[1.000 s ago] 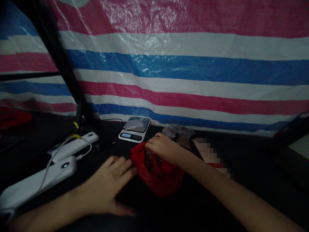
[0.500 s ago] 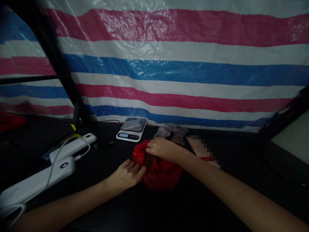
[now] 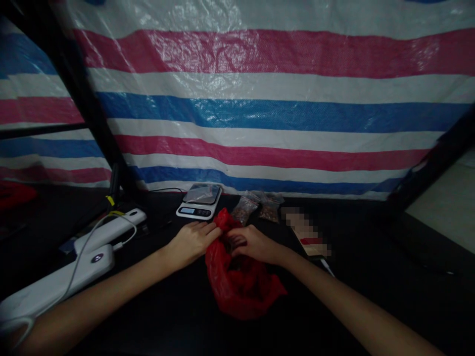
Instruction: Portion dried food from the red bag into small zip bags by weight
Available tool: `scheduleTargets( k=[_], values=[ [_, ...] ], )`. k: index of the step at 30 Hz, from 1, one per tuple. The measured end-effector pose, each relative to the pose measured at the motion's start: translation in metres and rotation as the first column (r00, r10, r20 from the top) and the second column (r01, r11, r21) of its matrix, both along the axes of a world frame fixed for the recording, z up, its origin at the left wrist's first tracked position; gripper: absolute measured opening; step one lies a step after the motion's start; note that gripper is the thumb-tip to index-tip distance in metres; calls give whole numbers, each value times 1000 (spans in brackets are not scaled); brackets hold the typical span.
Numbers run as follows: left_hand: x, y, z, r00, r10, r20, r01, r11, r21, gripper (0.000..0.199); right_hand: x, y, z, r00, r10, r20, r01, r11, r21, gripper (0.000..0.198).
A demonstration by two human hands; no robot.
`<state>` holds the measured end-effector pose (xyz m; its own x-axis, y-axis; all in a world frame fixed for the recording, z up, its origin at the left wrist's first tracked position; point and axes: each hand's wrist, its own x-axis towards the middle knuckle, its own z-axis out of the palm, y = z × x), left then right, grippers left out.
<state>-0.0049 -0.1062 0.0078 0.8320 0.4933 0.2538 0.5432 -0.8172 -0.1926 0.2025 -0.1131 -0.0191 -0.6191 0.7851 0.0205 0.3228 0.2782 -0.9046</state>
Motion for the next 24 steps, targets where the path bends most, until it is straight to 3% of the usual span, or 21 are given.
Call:
scheduleTargets(
  k=[3, 6, 8, 9, 11, 14, 16, 20, 24],
  values=[
    [-14, -5, 6, 997, 25, 77, -6, 970, -244, 28, 1, -2, -13, 988, -81, -129, 62, 988, -143, 35],
    [-40, -9, 11, 983, 138, 119, -58, 858, -510, 66, 1, -5, -15, 971, -158, -180, 122, 973, -197, 37],
    [-59, -4, 14, 974, 212, 74, -130, 799, -588, 82, 0, -6, -11, 963, -173, -205, 131, 971, -201, 38],
    [-68, 3, 14, 970, 240, 44, -169, 792, -586, 83, 0, -6, -9, 962, -167, -217, 126, 973, -194, 37],
    [-81, 24, 13, 960, 278, 21, -229, 831, -507, 71, -1, -4, -3, 959, -156, -236, 118, 979, -167, 36],
    [-85, 71, 5, 939, 291, 184, -232, 930, -285, 52, -2, 4, 6, 949, -170, -266, 144, 983, -114, 37],
    [-79, 105, -3, 919, 295, 261, -243, 946, -213, 61, -4, 11, 12, 943, -185, -278, 168, 982, -84, 37],
    [-59, 156, -22, 915, 300, 269, -231, 937, -262, 73, -6, 31, 21, 924, -257, -281, 258, 966, -36, 38],
    [-41, 175, -34, 922, 294, 252, -207, 924, -322, 66, -5, 56, 23, 902, -336, -272, 352, 936, 14, 39]
  ],
)
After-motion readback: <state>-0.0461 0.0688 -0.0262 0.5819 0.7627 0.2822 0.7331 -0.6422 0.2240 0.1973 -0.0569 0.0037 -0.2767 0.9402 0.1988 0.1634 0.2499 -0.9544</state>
